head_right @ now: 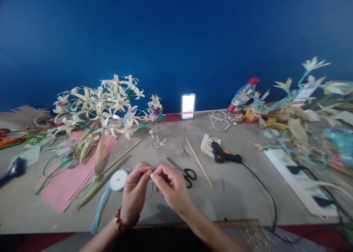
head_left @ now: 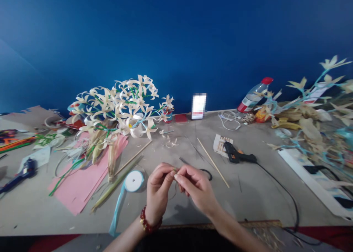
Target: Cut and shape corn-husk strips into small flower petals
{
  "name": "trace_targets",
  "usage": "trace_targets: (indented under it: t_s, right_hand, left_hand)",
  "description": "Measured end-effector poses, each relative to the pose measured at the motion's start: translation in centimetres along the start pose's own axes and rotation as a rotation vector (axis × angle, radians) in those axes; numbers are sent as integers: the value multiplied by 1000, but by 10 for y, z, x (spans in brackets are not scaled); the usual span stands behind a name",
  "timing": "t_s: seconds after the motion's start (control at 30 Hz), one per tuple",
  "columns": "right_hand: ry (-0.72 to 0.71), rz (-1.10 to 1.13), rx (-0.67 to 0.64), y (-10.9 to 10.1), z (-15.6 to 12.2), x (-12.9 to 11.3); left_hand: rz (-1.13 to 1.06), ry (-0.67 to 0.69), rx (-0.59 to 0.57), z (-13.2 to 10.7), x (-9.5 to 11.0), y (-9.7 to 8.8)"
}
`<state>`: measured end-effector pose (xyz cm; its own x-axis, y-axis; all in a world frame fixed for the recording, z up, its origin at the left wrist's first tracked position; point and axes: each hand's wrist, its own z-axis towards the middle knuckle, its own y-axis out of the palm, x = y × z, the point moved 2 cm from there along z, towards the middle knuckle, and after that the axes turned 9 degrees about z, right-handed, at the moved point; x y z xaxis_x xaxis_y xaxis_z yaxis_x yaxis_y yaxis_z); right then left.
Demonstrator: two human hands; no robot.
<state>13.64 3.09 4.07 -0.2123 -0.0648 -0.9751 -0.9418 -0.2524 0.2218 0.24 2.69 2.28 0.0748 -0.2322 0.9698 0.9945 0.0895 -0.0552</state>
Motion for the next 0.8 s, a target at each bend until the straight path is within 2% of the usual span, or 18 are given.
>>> trace_targets:
  t_s: [0.13,0.47,0.67,0.8]
  right_hand:
    - [19,38,7,0,-1,3]
    - [20,53,-18,-1,-1,5]
    - [75,175,-27,-1,1,9]
    - [119,247,-30,-1,2,13]
  left_hand:
    - [81,88,16,-1,4,-1]
    - [114,154,12,-2,-2,-2]
    - [101,164,2,-2,0,-3]
    - [23,106,-34,-2,-1,-3]
